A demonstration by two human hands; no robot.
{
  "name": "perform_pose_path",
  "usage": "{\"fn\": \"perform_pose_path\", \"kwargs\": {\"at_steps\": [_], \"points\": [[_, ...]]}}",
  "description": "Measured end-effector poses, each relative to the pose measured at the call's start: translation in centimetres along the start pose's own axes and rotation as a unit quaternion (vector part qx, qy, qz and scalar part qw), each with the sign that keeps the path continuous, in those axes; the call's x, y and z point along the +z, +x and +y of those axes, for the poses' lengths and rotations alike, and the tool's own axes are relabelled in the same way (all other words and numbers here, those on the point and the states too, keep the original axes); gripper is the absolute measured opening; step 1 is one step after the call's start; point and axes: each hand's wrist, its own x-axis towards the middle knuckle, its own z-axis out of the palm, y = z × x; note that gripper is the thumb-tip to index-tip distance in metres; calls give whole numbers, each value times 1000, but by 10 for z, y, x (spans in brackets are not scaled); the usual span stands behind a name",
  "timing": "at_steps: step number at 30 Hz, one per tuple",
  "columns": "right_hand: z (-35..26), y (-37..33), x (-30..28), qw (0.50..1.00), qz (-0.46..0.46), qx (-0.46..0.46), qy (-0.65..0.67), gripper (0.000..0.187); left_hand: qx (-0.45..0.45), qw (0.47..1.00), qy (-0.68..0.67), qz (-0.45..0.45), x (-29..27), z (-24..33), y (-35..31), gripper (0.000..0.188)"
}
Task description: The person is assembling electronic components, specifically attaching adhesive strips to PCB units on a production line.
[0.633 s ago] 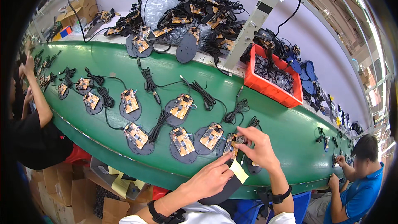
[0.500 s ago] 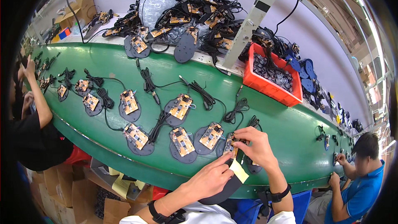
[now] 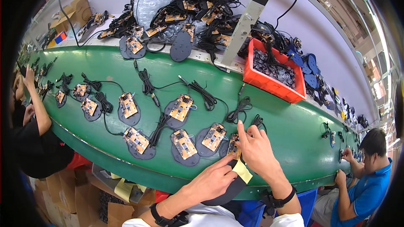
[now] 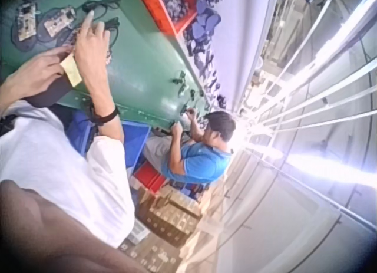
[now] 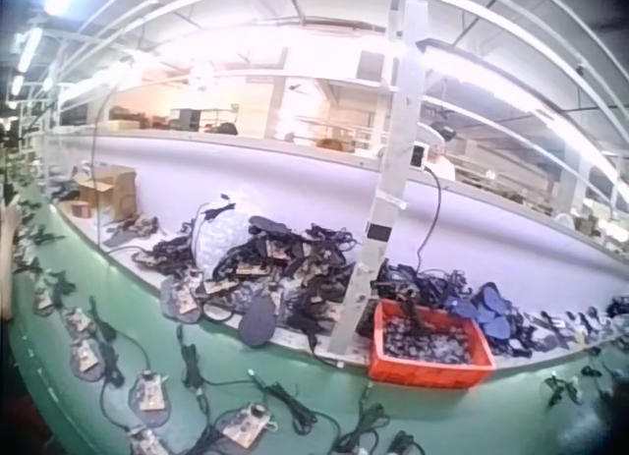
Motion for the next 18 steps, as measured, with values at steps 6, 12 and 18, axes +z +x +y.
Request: {"fn": "perform_pose_path", "kwargs": {"at_steps": [6,12,18], "points": [[6,-3,-5,998,-10,32,-55,61,-31,991,110,75,-34,10,-15,20],[78,37,-39,974,139,52,168,52,-105,983,60,142,-76,-21,-53,16],[232,120,-41,959,-35,253,120,54,-134,976,77,153,-107,-36,-61,20]]}}
